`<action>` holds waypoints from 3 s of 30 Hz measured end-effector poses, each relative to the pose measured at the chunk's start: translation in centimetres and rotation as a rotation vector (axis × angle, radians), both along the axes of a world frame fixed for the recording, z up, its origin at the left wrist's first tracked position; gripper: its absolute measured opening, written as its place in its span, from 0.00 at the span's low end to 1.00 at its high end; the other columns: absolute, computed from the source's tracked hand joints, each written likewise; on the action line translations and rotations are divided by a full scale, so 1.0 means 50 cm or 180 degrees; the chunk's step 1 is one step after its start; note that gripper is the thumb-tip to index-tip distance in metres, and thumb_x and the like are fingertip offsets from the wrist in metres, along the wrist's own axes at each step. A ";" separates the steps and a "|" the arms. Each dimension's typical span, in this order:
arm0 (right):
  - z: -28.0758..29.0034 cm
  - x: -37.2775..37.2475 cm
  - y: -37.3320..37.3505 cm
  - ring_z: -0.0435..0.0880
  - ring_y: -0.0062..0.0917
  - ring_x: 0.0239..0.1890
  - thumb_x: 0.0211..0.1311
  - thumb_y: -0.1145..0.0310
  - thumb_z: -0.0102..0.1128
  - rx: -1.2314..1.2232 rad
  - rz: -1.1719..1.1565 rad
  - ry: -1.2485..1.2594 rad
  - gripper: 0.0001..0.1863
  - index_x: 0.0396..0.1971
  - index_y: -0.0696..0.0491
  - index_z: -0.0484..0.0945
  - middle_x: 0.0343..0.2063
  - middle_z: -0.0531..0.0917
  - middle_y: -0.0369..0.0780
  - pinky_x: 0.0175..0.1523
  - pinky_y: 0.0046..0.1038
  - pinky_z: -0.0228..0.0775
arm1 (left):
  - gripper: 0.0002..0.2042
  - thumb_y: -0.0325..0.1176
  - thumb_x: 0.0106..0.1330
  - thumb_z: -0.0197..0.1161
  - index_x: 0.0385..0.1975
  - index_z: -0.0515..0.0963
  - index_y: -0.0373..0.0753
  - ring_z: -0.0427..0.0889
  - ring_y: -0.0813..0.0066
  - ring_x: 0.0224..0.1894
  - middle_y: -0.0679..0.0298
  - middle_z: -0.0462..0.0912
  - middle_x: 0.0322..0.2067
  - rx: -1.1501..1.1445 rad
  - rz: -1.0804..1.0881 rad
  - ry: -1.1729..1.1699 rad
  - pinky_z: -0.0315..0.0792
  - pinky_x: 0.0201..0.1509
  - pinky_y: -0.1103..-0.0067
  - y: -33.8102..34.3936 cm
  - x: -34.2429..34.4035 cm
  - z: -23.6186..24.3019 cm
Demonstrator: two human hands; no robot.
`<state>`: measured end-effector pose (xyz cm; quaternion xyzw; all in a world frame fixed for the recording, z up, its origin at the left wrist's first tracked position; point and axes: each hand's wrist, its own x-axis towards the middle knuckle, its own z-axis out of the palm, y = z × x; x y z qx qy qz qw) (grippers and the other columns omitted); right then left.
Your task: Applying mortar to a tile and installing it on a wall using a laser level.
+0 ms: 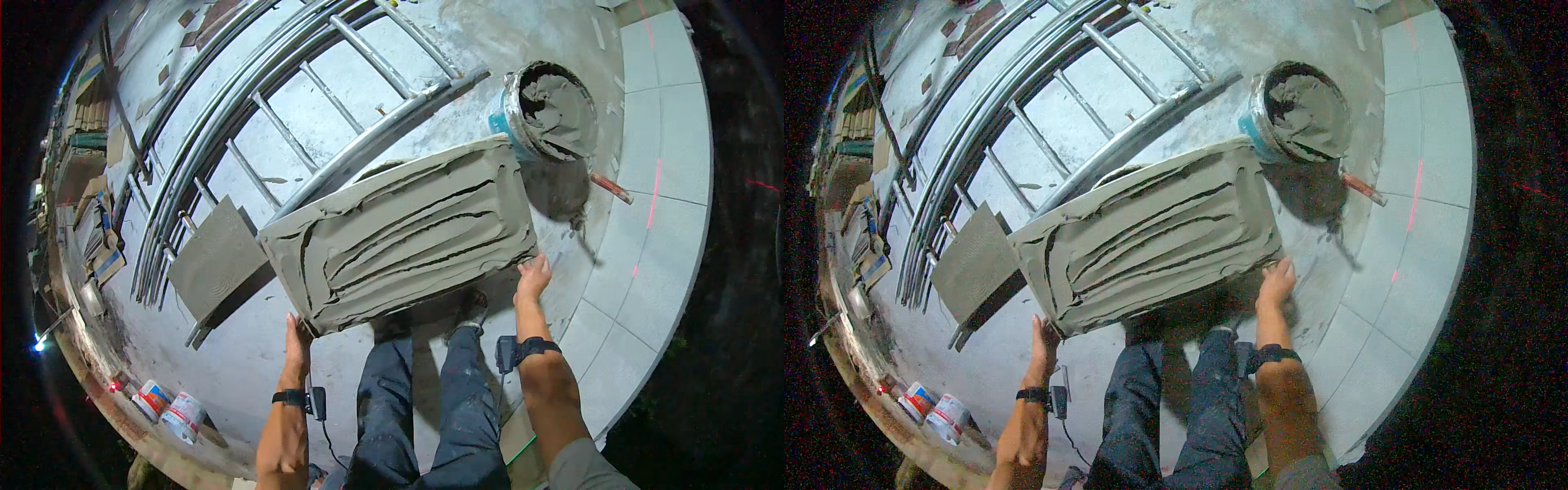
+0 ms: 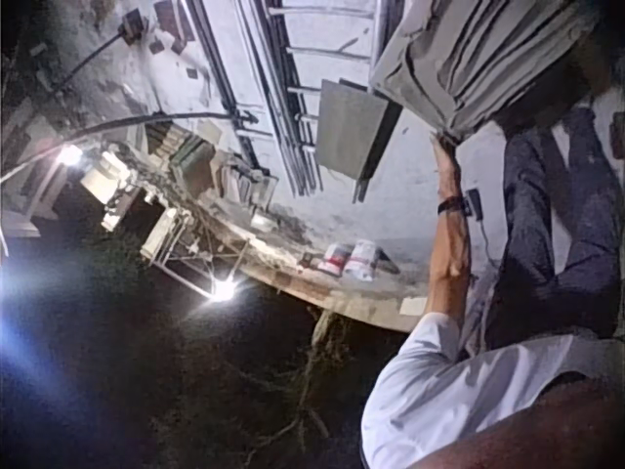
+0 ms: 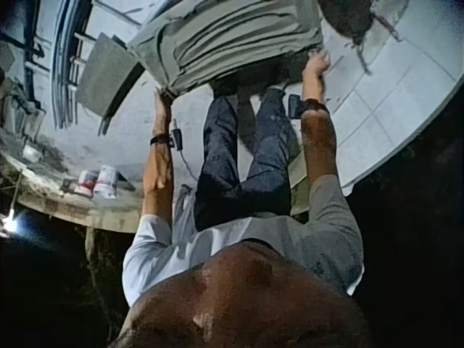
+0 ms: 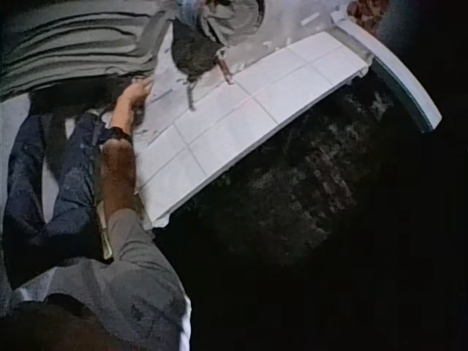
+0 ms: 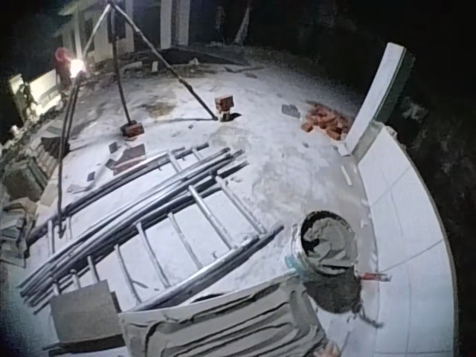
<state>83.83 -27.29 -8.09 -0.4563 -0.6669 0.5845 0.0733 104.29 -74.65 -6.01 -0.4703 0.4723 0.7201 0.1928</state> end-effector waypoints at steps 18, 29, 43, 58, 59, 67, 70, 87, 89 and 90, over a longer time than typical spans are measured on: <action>-0.019 0.084 0.035 0.75 0.25 0.32 0.67 0.60 0.43 -0.0192 0.0107 -0.0270 0.17 0.42 0.59 0.70 0.34 0.75 0.40 0.34 0.27 0.72 | 0.38 0.64 0.67 0.37 0.61 0.62 0.32 0.68 0.63 0.60 0.53 0.70 0.57 -0.0255 0.0187 -0.0777 0.56 0.66 0.70 0.006 0.052 0.007; 0.178 0.159 -0.019 0.72 0.22 0.25 0.66 0.50 0.46 -0.0650 -0.0086 -0.0775 0.21 0.49 0.49 0.70 0.26 0.72 0.35 0.28 0.23 0.66 | 0.38 0.68 0.64 0.37 0.60 0.64 0.40 0.75 0.63 0.48 0.54 0.74 0.53 -0.0229 0.0253 -0.0810 0.67 0.51 0.68 -0.097 0.313 0.112; 0.469 -0.175 -0.164 0.76 0.18 0.36 0.66 0.65 0.54 0.0041 0.1569 0.0571 0.13 0.42 0.59 0.73 0.34 0.79 0.38 0.42 0.21 0.67 | 0.33 0.56 0.69 0.42 0.55 0.67 0.27 0.69 0.60 0.59 0.51 0.70 0.56 0.0408 0.1959 0.1208 0.61 0.64 0.70 -0.191 0.024 0.377; 0.484 -0.211 -0.202 0.75 0.17 0.44 0.67 0.57 0.52 0.0206 0.1156 0.0209 0.16 0.46 0.53 0.73 0.43 0.78 0.36 0.48 0.22 0.66 | 0.27 0.52 0.66 0.51 0.55 0.69 0.35 0.71 0.61 0.55 0.52 0.70 0.55 -0.0354 0.1242 0.1138 0.65 0.63 0.68 -0.156 -0.059 0.077; 0.476 -0.210 -0.206 0.74 0.19 0.44 0.66 0.58 0.52 0.0166 0.1172 0.0320 0.16 0.45 0.55 0.74 0.41 0.78 0.36 0.50 0.23 0.65 | 0.27 0.52 0.66 0.51 0.55 0.69 0.35 0.71 0.61 0.55 0.52 0.70 0.55 -0.0245 0.1107 0.1187 0.65 0.63 0.68 -0.133 -0.094 0.057; 0.346 -0.187 -0.154 0.73 0.24 0.44 0.68 0.55 0.43 0.0249 0.1501 0.0705 0.22 0.45 0.61 0.74 0.39 0.78 0.41 0.54 0.27 0.63 | 0.26 0.52 0.66 0.51 0.54 0.70 0.36 0.72 0.61 0.55 0.53 0.71 0.54 0.0480 -0.0012 0.1695 0.65 0.63 0.68 0.115 -0.355 -0.021; 0.344 -0.160 -0.112 0.74 0.22 0.46 0.69 0.57 0.42 0.0077 0.1253 0.0946 0.21 0.47 0.59 0.74 0.41 0.79 0.38 0.54 0.24 0.62 | 0.26 0.51 0.66 0.51 0.54 0.70 0.36 0.72 0.61 0.55 0.53 0.71 0.54 0.0661 -0.0480 0.1863 0.65 0.63 0.68 0.219 -0.412 -0.020; 0.397 0.815 0.168 0.71 0.34 0.57 0.67 0.46 0.39 -0.0947 -0.1420 0.0100 0.29 0.54 0.56 0.71 0.55 0.75 0.43 0.62 0.32 0.58 | 0.25 0.50 0.66 0.50 0.54 0.71 0.37 0.72 0.62 0.55 0.53 0.72 0.53 0.1012 -0.3727 0.2561 0.65 0.62 0.67 0.873 -0.137 0.140; 0.401 0.937 0.215 0.74 0.32 0.49 0.66 0.50 0.42 -0.0327 -0.1808 -0.0135 0.25 0.47 0.57 0.74 0.45 0.78 0.43 0.56 0.30 0.62 | 0.24 0.50 0.66 0.50 0.53 0.71 0.37 0.72 0.62 0.55 0.53 0.72 0.53 0.1014 -0.4068 0.2741 0.65 0.62 0.67 0.970 -0.054 0.145; 0.428 1.014 0.243 0.78 0.29 0.41 0.66 0.54 0.46 0.0249 -0.2063 -0.0584 0.22 0.40 0.59 0.78 0.36 0.81 0.42 0.50 0.28 0.66 | 0.24 0.50 0.66 0.50 0.53 0.71 0.37 0.72 0.62 0.55 0.53 0.72 0.53 0.1002 -0.4236 0.2722 0.65 0.62 0.67 1.020 0.008 0.158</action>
